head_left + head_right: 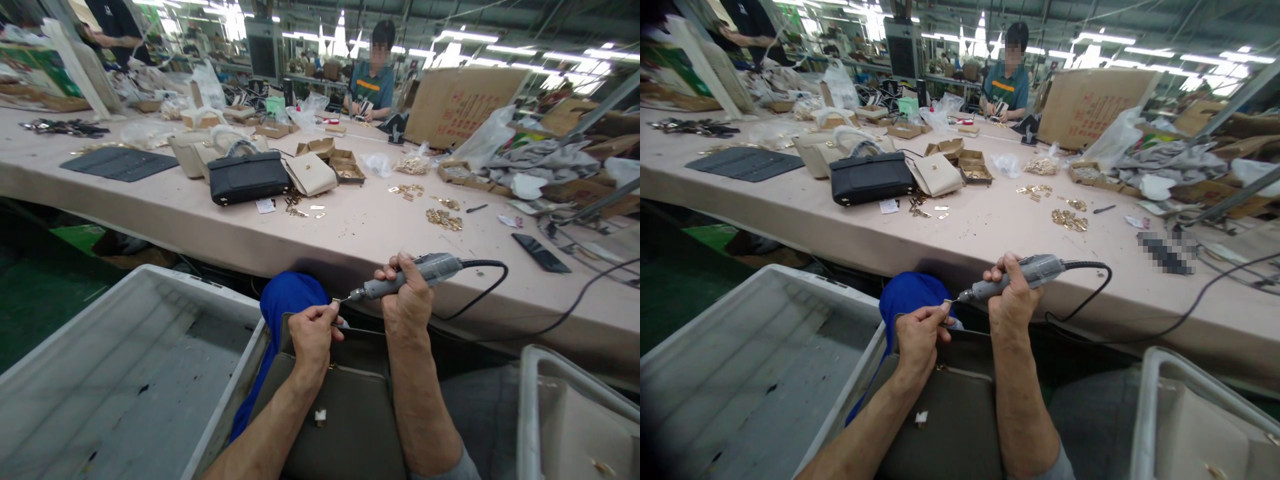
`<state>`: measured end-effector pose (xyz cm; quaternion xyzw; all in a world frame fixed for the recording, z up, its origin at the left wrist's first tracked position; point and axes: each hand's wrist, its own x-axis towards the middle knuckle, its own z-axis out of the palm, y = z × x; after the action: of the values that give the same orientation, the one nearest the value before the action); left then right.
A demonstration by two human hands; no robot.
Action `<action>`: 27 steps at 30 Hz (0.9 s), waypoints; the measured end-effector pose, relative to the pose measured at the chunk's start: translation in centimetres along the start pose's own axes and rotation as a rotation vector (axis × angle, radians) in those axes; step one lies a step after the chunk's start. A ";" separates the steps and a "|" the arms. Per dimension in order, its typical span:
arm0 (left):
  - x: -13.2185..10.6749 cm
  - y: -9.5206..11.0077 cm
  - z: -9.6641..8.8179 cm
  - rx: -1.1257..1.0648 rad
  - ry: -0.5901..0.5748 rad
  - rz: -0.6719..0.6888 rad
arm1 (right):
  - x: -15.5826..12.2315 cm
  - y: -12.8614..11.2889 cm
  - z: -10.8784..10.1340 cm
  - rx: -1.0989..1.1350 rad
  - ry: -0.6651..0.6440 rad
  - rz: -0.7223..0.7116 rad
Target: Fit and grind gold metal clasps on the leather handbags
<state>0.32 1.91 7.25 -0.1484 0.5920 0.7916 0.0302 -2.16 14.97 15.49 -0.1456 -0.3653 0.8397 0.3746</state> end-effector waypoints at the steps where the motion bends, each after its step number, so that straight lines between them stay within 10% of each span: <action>1: 0.0 0.0 0.0 0.001 0.001 0.000 | 0.0 0.0 0.0 0.001 0.004 -0.009; 27: 0.0 -0.3 -0.1 0.088 0.004 0.024 | -1.3 0.7 0.7 -0.053 -0.076 -0.102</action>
<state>0.39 1.87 6.91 -0.1413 0.6280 0.7648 0.0262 -2.03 13.36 15.50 -0.1048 -0.4081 0.8146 0.3986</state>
